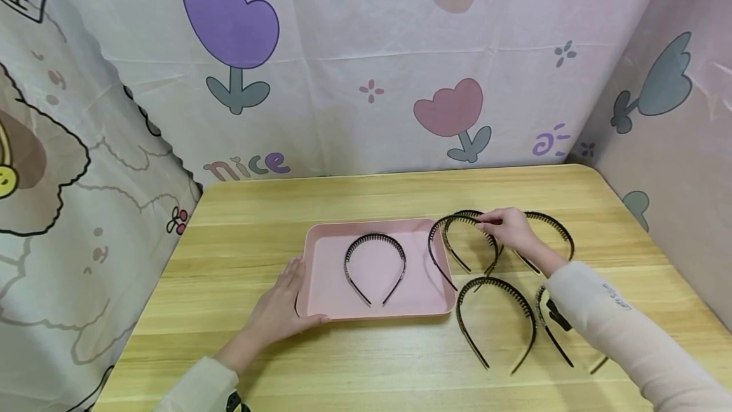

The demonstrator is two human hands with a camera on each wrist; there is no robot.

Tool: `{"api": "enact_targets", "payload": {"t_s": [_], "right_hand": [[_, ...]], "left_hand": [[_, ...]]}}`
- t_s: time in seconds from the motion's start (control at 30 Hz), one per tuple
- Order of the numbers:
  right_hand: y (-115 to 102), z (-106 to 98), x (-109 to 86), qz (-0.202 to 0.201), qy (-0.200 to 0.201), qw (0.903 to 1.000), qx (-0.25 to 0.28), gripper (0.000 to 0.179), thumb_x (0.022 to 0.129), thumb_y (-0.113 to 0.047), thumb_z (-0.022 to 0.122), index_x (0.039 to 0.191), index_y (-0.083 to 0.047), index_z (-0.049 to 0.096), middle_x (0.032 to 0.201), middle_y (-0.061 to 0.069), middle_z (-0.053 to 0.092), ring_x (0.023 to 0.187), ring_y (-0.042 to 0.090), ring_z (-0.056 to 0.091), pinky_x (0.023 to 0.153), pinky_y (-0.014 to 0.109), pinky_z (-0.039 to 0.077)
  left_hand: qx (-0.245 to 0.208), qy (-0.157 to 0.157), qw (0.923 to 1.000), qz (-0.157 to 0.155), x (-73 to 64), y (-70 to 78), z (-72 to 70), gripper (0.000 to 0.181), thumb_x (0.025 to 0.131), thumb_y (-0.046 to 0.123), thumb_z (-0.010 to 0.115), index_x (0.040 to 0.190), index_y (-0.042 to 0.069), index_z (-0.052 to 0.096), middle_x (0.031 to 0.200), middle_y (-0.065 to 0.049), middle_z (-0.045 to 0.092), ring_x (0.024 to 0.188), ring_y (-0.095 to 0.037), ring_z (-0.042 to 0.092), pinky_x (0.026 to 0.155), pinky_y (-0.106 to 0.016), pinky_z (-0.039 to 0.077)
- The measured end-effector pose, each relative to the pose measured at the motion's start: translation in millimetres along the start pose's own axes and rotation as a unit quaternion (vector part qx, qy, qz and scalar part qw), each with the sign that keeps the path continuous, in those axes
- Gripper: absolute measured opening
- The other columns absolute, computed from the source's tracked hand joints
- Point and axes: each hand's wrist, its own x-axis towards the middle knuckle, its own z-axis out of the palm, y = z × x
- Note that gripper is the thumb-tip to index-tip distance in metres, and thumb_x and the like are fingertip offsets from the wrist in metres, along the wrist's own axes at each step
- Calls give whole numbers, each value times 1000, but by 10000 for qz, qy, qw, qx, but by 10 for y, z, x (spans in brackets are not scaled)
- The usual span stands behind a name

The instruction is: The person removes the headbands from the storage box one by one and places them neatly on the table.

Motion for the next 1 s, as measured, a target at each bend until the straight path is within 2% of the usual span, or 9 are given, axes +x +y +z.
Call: {"api": "enact_targets", "payload": {"t_s": [0.13,0.37,0.67,0.8,0.9,1.0], "right_hand": [[75,-67,-26,108,7,9999,-12,28,88,-12,62,108,7,65,110,28,63,93,36,64,68,28,52],[227,-154,-42,293,77,9995,40,30,89,-12,60,112,7,63,113,29,61,99,41,60,79,44,53],[335,-258,-63,485,28,9988,-16,33,91,-15,59,114,7,62,117,30,59,102,43,58,81,46,51],[401,-310,-75,500,65,9987,-54,35,91,-17,59,115,8,61,118,30,58,104,44,57,84,48,50],[471,-357,-81,461,142,9987,-151,35,91,-18,58,115,8,61,117,30,58,104,44,57,83,47,51],[546,-412,-97,435,216,9985,-234,34,92,-18,58,113,8,62,115,30,59,101,43,58,77,39,52]], "left_hand": [[-10,50,10000,42,0,0,-3,114,66,67,66,144,-4,24,150,-21,27,138,-37,28,101,-51,41],[-18,103,9999,70,-3,-8,8,114,66,67,66,144,-4,24,150,-21,28,137,-38,29,101,-51,42],[4,224,9997,134,-3,-15,16,115,66,70,65,143,-5,26,148,-23,30,136,-39,30,100,-51,42],[13,152,9999,79,-7,-12,12,115,66,70,65,144,-5,25,149,-22,28,137,-38,29,101,-51,41],[21,105,9999,46,-8,-14,9,115,66,69,65,144,-5,24,150,-22,27,138,-38,28,101,-51,41],[33,84,10000,36,-10,-11,6,115,66,68,66,144,-5,24,150,-22,27,137,-38,28,101,-51,41]]}}
